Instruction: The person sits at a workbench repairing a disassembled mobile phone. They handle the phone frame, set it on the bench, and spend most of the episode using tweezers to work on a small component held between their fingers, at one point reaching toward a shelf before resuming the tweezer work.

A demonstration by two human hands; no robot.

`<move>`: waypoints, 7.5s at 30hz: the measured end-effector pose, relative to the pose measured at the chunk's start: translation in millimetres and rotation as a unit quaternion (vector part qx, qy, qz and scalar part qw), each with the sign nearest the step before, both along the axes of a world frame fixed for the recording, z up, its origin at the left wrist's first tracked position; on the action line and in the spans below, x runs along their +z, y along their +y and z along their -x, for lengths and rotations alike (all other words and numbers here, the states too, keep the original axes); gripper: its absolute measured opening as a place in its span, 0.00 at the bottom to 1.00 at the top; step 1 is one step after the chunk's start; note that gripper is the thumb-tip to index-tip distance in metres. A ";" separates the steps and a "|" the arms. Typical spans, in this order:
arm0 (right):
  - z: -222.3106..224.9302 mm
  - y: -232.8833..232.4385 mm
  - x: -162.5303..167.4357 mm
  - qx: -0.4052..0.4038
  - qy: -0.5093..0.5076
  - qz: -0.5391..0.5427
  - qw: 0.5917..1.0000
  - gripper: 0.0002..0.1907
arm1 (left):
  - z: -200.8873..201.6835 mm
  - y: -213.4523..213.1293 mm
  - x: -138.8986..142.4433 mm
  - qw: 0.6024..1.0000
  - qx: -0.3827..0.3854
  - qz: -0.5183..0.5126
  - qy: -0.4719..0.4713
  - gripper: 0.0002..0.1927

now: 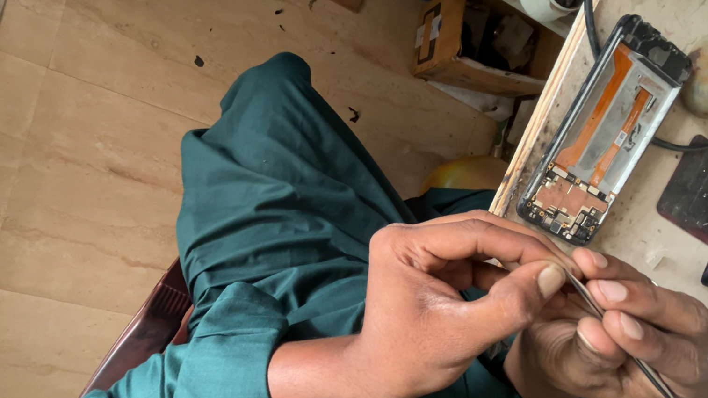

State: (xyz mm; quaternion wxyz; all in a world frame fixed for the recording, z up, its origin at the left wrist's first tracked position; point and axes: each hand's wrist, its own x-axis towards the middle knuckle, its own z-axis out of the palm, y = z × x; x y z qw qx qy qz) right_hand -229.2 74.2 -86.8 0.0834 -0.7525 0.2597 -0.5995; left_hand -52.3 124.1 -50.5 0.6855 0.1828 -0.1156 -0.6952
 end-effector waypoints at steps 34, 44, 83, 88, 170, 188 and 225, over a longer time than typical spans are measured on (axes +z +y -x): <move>17.2 -1.2 12.3 0.048 0.080 -0.058 0.994 0.11 | -1.4 -1.9 -5.6 1.000 0.008 0.005 -0.017 0.05; -2.8 6.4 10.4 0.021 0.005 -0.082 0.996 0.13 | -2.3 -2.3 -6.9 0.999 0.002 0.014 -0.033 0.05; 1.8 5.8 1.7 0.020 -0.096 -0.107 0.989 0.12 | 1.2 -2.7 -5.0 0.999 -0.003 0.021 -0.041 0.04; 3.6 7.4 2.2 0.027 -0.091 -0.116 0.989 0.12 | 1.4 -3.0 -5.8 0.999 0.001 0.021 -0.042 0.04; -6.7 8.0 6.0 0.003 -0.039 -0.081 0.996 0.13 | -1.9 -3.0 -7.7 0.998 0.001 0.029 -0.063 0.05; 2.2 -4.3 5.8 -0.014 0.037 0.008 0.999 0.11 | -0.1 -1.4 -7.3 0.997 0.002 0.026 -0.066 0.05; 11.7 -5.6 -1.4 -0.014 0.048 0.056 0.997 0.12 | 4.5 1.1 -6.7 0.997 0.015 0.028 -0.065 0.05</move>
